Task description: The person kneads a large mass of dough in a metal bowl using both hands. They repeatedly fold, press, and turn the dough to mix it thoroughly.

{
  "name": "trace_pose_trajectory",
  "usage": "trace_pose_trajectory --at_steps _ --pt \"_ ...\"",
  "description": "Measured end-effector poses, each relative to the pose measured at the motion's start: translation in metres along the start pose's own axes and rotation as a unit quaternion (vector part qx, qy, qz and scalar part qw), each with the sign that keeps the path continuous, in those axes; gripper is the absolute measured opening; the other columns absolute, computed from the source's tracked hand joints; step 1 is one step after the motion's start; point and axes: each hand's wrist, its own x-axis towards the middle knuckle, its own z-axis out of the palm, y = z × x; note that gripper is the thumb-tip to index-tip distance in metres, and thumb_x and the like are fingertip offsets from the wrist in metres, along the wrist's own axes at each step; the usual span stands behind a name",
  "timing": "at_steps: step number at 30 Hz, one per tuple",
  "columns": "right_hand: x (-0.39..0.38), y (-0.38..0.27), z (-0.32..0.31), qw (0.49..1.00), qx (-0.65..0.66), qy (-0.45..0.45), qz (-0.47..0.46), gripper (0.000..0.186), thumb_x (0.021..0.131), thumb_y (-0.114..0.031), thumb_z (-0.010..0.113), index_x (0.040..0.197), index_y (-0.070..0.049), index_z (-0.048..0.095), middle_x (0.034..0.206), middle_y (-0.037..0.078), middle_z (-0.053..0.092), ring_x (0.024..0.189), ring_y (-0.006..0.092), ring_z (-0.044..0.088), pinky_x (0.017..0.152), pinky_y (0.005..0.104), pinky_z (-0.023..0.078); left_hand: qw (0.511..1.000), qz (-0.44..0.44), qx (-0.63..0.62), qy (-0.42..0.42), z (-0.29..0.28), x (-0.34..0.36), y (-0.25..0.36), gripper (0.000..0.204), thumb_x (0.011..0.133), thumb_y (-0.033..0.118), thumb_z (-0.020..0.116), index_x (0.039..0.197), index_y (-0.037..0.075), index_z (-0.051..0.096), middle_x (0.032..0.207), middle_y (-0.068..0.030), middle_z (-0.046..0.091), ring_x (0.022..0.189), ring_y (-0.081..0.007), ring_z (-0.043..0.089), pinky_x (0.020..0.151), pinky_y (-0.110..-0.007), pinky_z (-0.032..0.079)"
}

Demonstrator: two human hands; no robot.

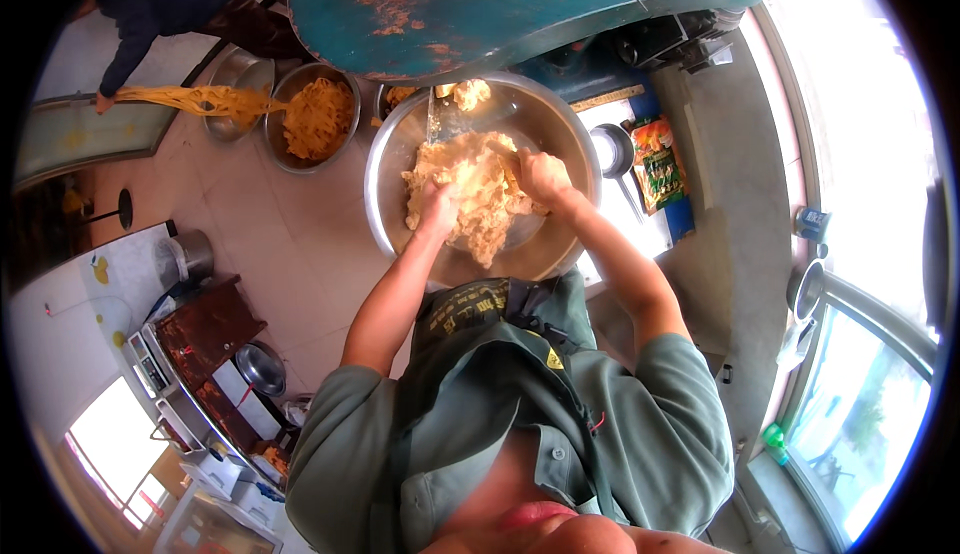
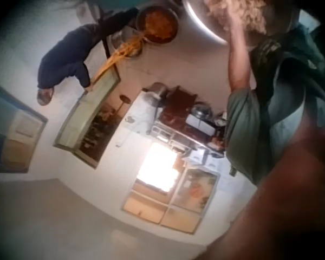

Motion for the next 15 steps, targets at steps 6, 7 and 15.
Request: trace_pose_trajectory --at_steps 6,7,15 --pt "-0.044 -0.020 -0.010 0.991 0.000 0.053 -0.127 0.041 0.101 -0.023 0.050 0.141 -0.017 0.054 0.064 0.011 0.060 0.047 0.0277 0.061 0.045 0.0441 0.051 0.954 0.011 0.287 0.086 0.040 -0.004 0.035 0.047 0.079 0.003 0.074 0.122 -0.001 0.057 0.091 -0.0047 0.063 0.077 -0.0118 0.063 0.066 -0.027 0.052" --pt "-0.047 -0.023 0.000 0.986 0.043 0.060 -0.148 0.050 0.101 -0.023 0.050 0.150 -0.030 0.045 0.066 0.010 0.058 0.049 0.0286 0.061 0.047 0.0440 0.051 0.939 -0.003 0.339 0.063 0.039 -0.004 0.043 0.049 0.078 0.005 0.077 0.122 0.000 0.057 0.090 -0.0043 0.064 0.074 -0.0114 0.062 0.065 -0.027 0.052" --pt "-0.017 -0.034 0.027 0.999 -0.032 -0.024 -0.024 0.028 0.099 -0.036 0.054 0.109 -0.011 0.063 0.073 0.022 0.067 0.064 0.0413 0.067 0.059 0.0508 0.055 0.893 0.099 0.429 0.093 0.025 -0.036 0.044 0.039 0.073 0.007 0.080 0.109 0.003 0.065 0.094 -0.0058 0.067 0.081 -0.0121 0.063 0.073 -0.029 0.051"
